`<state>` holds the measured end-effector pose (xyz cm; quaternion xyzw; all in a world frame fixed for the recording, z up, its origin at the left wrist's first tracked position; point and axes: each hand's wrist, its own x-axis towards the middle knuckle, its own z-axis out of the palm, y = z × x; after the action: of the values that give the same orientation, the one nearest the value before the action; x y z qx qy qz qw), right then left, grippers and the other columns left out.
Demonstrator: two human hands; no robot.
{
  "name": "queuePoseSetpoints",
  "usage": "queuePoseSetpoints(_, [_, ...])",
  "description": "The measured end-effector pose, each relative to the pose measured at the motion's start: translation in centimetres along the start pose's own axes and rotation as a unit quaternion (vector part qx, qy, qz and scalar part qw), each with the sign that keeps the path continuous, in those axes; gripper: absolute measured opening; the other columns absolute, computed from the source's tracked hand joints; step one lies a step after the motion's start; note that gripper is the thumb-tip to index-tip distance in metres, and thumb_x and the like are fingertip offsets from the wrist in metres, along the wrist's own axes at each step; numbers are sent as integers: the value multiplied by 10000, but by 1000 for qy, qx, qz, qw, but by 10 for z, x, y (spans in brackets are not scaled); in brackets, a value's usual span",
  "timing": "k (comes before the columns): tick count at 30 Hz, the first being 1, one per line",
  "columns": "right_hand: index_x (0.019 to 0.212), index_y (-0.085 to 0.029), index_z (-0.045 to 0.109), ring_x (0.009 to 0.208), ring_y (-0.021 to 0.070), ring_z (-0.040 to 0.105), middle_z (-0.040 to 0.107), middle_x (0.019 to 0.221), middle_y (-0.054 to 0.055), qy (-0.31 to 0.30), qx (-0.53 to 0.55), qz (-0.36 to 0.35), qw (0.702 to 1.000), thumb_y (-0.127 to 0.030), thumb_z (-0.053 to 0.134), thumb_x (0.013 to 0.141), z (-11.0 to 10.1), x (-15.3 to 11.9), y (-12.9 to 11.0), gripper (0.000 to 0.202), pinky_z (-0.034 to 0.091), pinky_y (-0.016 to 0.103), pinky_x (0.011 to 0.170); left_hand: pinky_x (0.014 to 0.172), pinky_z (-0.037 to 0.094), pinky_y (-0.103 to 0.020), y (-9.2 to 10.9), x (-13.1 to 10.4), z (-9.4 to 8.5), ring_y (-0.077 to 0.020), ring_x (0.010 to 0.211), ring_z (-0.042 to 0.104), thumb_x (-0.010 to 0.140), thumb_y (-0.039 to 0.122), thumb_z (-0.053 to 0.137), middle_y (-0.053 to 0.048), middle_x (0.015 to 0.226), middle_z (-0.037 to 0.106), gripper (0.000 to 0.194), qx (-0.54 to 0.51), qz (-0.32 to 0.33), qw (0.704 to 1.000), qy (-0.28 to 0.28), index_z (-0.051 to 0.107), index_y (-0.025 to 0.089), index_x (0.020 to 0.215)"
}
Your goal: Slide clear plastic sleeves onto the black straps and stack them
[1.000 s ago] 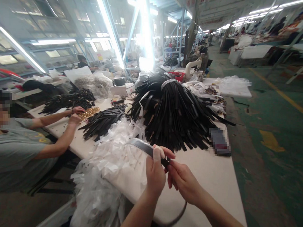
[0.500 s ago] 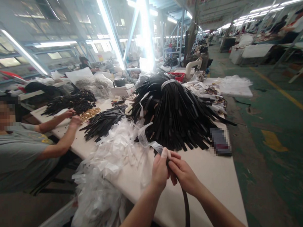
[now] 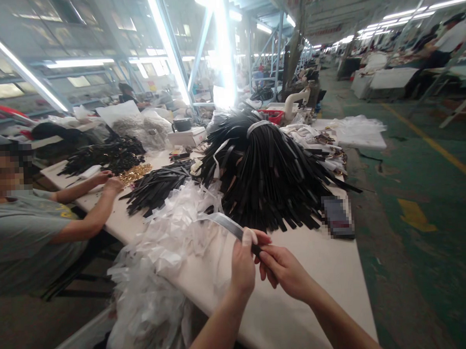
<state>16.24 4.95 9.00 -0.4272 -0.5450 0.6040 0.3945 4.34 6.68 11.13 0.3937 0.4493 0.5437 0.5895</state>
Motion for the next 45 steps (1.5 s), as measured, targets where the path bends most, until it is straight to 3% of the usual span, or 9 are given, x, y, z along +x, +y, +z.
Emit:
queuePoseSetpoints(4, [857,-172,645,460,119,529,603,642,9,21,-26,-60,998,-529,448,1022,2,-14,-17,440,401,238,445,317,301,-223,13,-17,7,-99,382,433,960,589,485,-34,682,641,449,26,-34,997,-68,648,179,878])
queuePoseSetpoints(9, [908,-176,666,506,117,518,607,642,4,-19,-62,-86,994,-473,423,1045,2,-31,-26,408,420,244,521,507,482,-275,41,-27,4,-164,610,594,964,524,515,-97,901,707,395,26,94,995,-37,612,205,753])
queuePoseSetpoints(14, [862,-182,653,488,121,472,549,620,5,14,-22,-89,996,-483,437,1036,-1,-31,-24,410,379,254,470,346,360,-258,29,-30,13,-119,370,445,975,577,455,-19,614,604,442,52,-28,992,-114,673,195,926])
queuePoseSetpoints(20, [908,-173,650,476,108,479,590,615,-2,6,-27,-57,998,-481,432,1039,-6,-28,-16,400,372,235,469,659,550,-291,33,-12,13,-228,830,700,952,496,560,-107,925,734,334,-12,48,997,-52,646,188,853])
queuePoseSetpoints(26, [767,-178,593,456,103,464,558,601,3,61,18,-64,996,-513,452,1024,-2,-26,-11,445,334,228,418,334,342,-221,7,-18,18,-105,365,467,918,580,570,-20,622,638,422,4,-83,991,-102,656,166,909])
queuePoseSetpoints(33, [861,-169,607,395,94,443,572,558,-22,70,31,5,997,-530,463,1013,0,-28,5,417,303,214,401,803,543,-353,16,5,19,-226,841,700,956,498,543,-108,906,744,358,-74,-16,997,-33,651,156,956])
queuePoseSetpoints(38, [719,-183,566,421,106,441,512,535,-19,116,-6,-13,993,-530,465,1014,-3,-58,2,467,286,230,408,664,525,-274,-15,-37,49,-181,708,657,969,548,490,-78,796,705,447,-19,-49,999,-3,664,158,837])
queuePoseSetpoints(42, [742,-178,585,421,109,425,486,531,-22,141,4,5,990,-546,479,1005,-18,-78,12,465,269,236,409,358,357,-218,-36,-56,66,-123,445,512,950,625,452,-37,666,615,538,-27,-129,989,-63,667,135,896])
queuePoseSetpoints(45, [797,-173,607,433,112,416,481,541,-25,155,23,-5,988,-550,488,1000,-27,-86,19,444,279,237,419,321,307,-208,-39,-60,70,-109,403,462,957,629,423,-17,639,569,555,-12,-141,983,-112,664,129,963])
